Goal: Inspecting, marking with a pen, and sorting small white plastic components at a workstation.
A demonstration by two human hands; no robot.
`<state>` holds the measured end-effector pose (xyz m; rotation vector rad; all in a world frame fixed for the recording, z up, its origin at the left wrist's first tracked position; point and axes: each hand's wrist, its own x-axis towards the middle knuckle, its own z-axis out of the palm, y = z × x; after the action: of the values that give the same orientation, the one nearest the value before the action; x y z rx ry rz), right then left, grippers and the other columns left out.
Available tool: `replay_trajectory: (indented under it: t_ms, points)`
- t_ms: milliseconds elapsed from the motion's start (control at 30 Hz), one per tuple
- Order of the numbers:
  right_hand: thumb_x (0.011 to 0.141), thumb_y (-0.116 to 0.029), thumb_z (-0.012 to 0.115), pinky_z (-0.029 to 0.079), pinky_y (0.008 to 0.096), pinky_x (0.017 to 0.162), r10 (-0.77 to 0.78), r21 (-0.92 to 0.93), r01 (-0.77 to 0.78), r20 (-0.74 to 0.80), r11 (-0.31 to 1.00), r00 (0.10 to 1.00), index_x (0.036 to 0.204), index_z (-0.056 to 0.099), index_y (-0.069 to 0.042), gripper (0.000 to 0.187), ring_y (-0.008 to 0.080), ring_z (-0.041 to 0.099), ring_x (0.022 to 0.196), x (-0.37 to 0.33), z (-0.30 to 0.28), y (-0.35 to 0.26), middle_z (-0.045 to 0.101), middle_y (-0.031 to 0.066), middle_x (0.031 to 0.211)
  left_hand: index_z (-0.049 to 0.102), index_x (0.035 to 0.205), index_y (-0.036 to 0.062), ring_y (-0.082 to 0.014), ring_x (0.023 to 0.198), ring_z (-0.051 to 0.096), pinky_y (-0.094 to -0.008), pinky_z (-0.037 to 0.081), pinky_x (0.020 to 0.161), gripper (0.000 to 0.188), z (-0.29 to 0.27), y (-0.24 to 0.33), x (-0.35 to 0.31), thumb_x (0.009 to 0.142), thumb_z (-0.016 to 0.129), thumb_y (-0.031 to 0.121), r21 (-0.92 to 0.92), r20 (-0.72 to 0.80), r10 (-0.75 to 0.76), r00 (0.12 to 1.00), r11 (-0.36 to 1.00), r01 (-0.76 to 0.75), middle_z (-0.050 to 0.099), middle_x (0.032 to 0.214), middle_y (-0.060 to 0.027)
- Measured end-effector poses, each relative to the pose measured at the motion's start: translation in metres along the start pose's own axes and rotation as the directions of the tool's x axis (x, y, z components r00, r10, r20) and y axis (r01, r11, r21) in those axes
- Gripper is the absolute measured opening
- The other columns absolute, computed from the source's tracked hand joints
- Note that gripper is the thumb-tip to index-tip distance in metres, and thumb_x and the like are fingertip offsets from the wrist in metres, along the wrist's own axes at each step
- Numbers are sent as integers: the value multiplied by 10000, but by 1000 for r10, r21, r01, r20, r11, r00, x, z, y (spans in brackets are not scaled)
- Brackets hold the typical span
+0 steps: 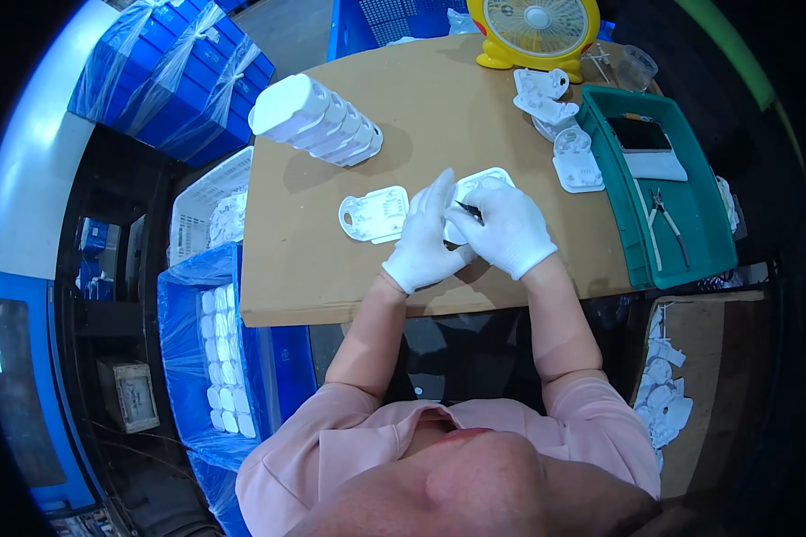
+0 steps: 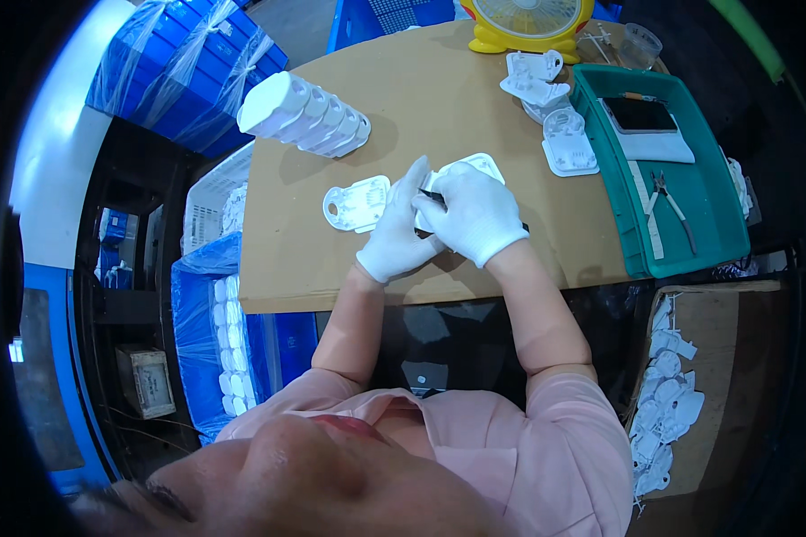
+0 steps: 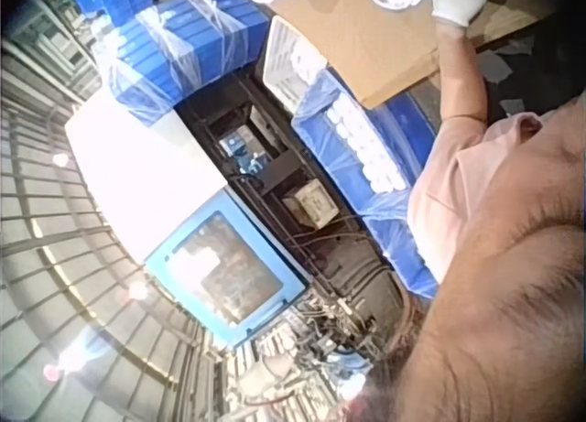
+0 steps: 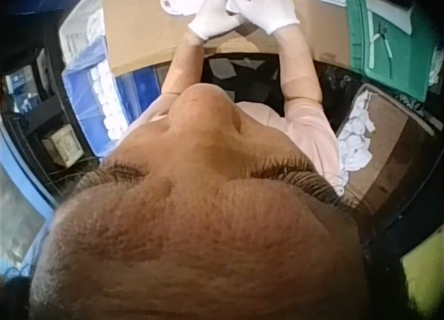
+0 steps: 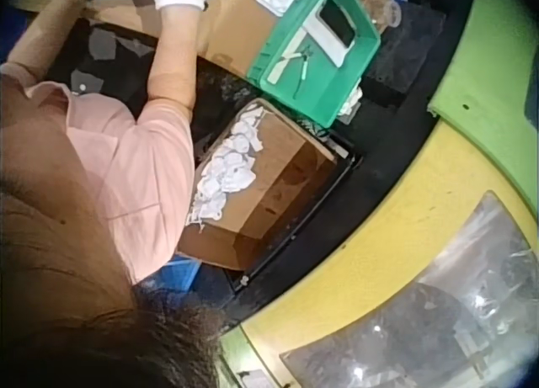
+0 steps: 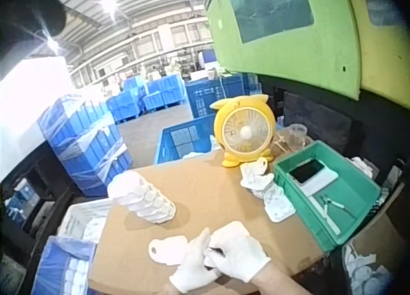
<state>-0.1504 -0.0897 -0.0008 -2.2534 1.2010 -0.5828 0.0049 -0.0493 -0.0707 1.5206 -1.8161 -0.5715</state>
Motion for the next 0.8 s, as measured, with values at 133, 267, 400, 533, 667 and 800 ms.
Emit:
replay_trajectory:
  t_ms: [133, 267, 400, 533, 667, 800]
  points:
    - [810, -311, 660, 513, 426, 686, -52, -30, 50, -48, 998, 998, 798, 707, -77, 239, 337, 639, 787, -5, 7, -2, 660, 145, 853, 255, 1442, -38, -424, 1280, 372, -467, 341, 1064, 966, 2, -10, -1, 656, 749, 229, -139, -14, 96, 995, 986, -97, 394, 1365, -261]
    - [810, -170, 612, 505, 418, 703, -119, 6, 121, -142, 993, 983, 827, 653, -64, 115, 336, 616, 833, -13, 8, -10, 619, 130, 887, 281, 1419, -12, -407, 1175, 441, -455, 384, 1008, 896, 0, 6, -1, 674, 746, 170, -92, -123, 70, 990, 992, -82, 439, 1246, -249]
    - [808, -80, 569, 476, 440, 730, -133, 185, 233, -436, 955, 890, 880, 567, -53, 77, 347, 579, 818, -13, 13, -8, 551, 139, 866, 335, 1358, 14, -332, 1080, 519, -406, 447, 924, 885, -3, 5, 0, 623, 810, 142, -426, -171, -73, 983, 905, -7, 463, 1173, -170]
    - [823, 1, 509, 458, 432, 741, -83, 291, 272, -529, 917, 845, 945, 508, -40, 129, 360, 559, 840, -19, 4, -11, 528, 157, 900, 343, 1342, 64, -297, 1176, 516, -393, 469, 968, 931, -27, 25, -1, 571, 865, 92, -809, -207, -123, 971, 580, -99, 469, 1153, -89]
    - [872, -46, 518, 465, 436, 743, -114, 284, 271, -469, 920, 876, 1011, 518, -33, 139, 369, 569, 855, -24, 3, -20, 539, 172, 938, 336, 1356, 86, -325, 1270, 474, -434, 451, 1034, 1021, -40, 33, -6, 530, 930, 162, -863, -306, -39, 951, 433, -260, 482, 1188, -84]
    - [906, -144, 550, 478, 435, 737, -165, 154, 271, -489, 950, 856, 1055, 530, -32, 188, 361, 579, 832, -28, 3, -27, 549, 165, 940, 332, 1363, 48, -306, 1248, 493, -422, 451, 1030, 1156, -46, 39, -10, 442, 965, 348, -744, -381, -13, 925, 598, -298, 497, 1210, -97]
